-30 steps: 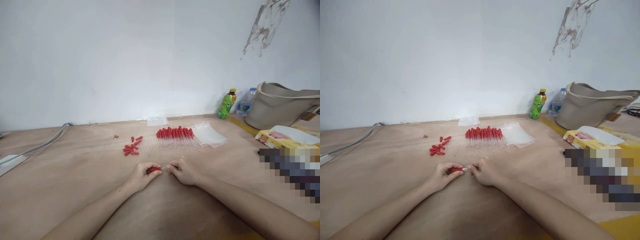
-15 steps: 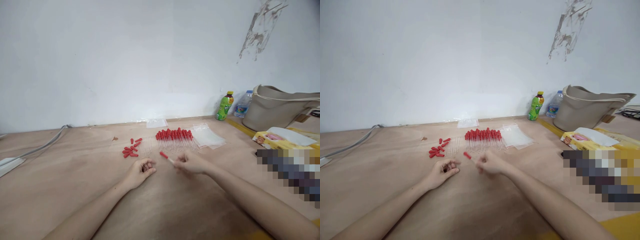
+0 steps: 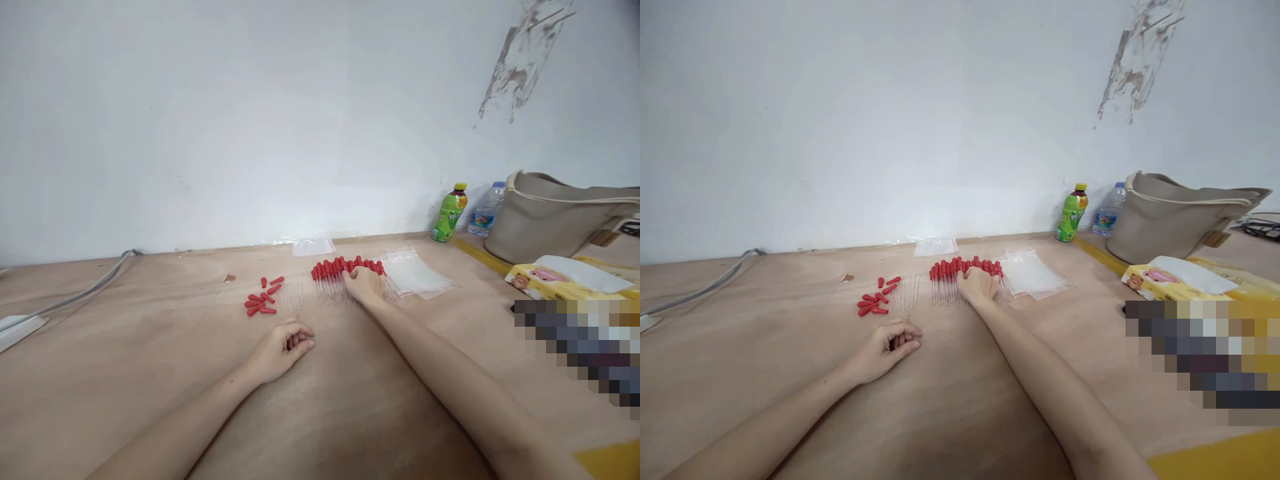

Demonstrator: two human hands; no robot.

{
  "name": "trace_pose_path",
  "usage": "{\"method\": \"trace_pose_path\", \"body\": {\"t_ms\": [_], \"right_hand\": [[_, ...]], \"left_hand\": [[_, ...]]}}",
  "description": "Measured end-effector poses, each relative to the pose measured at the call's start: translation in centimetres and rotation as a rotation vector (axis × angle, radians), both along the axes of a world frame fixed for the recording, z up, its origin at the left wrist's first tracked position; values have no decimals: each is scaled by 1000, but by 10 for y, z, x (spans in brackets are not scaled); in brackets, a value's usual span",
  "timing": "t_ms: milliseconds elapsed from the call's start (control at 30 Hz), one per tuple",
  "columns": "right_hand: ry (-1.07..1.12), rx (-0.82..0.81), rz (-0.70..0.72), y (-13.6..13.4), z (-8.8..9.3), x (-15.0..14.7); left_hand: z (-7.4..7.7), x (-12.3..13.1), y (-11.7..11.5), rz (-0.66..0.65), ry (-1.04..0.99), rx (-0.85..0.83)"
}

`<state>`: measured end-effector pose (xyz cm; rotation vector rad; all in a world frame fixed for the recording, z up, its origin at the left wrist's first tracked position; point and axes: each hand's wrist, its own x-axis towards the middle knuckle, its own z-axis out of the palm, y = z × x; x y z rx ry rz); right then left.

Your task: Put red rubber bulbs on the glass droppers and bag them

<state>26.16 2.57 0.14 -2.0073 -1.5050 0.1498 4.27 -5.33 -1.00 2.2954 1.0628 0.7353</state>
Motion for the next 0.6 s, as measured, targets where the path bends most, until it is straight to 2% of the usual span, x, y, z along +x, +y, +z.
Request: {"method": "trace_pose_path", "body": {"t_ms": [300,467,533,600], "right_hand": [[-100,37,42,-11,0,-2],[-187,105,255,-23,3,-33],[-197,92,285,-22,2,-50],[-188,77,272,-16,1,-65]], "left_hand": [[2,0,0,-6,2,3],[0,2,-2,-11,9,36],[-1,0,-1,23,26,97],[-1,-6,4,116,48,230]]}}
